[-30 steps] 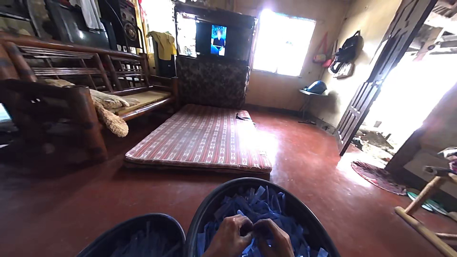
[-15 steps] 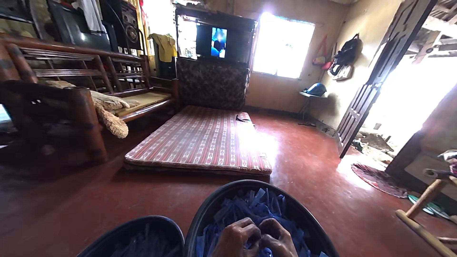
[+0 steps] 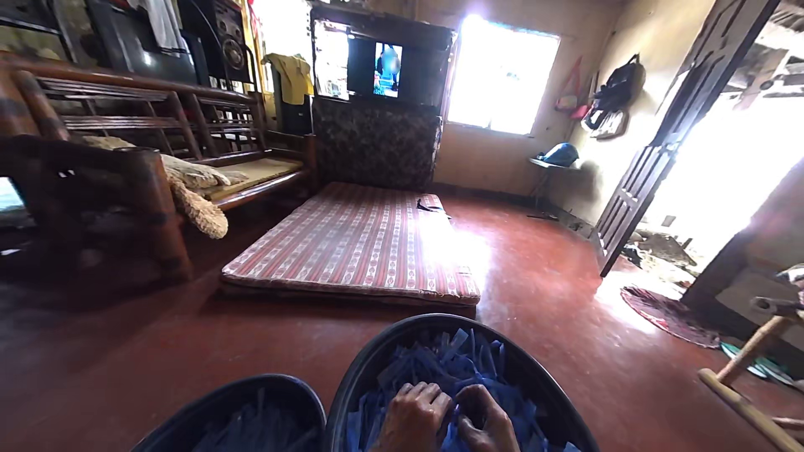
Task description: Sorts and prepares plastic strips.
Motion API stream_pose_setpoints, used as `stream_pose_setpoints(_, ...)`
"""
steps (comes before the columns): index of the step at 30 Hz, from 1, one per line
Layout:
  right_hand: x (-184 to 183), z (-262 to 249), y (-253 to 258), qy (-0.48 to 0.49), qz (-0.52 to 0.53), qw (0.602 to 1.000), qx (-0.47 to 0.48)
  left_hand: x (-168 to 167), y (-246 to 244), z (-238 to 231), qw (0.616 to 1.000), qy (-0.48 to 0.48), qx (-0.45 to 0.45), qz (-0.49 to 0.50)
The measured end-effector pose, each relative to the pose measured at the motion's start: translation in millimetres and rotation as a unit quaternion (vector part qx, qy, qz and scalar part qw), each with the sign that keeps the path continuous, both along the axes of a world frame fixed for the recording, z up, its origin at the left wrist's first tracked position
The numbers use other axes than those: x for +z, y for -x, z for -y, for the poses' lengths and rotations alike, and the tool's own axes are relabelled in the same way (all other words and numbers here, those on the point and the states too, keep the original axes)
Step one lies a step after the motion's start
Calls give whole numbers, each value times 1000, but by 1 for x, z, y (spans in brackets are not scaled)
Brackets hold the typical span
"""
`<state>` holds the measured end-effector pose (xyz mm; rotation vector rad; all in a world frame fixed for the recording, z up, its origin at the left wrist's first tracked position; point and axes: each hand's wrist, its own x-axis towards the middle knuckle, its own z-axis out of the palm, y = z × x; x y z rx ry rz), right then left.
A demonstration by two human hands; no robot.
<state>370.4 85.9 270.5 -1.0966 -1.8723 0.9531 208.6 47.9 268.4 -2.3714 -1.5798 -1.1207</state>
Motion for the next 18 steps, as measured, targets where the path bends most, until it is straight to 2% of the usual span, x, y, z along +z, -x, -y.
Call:
stream_pose_setpoints(8,0,3,3,-13,13,1000,5,2,0,2,999,38,-3,28)
stream_pose_setpoints(14,-4,7,6,-162,35,986,5,3,0,4,999,45,6,25)
stream_pose_setpoints(18,-6,8,7,-180,43,983,9,2,-2,5,999,45,7,17)
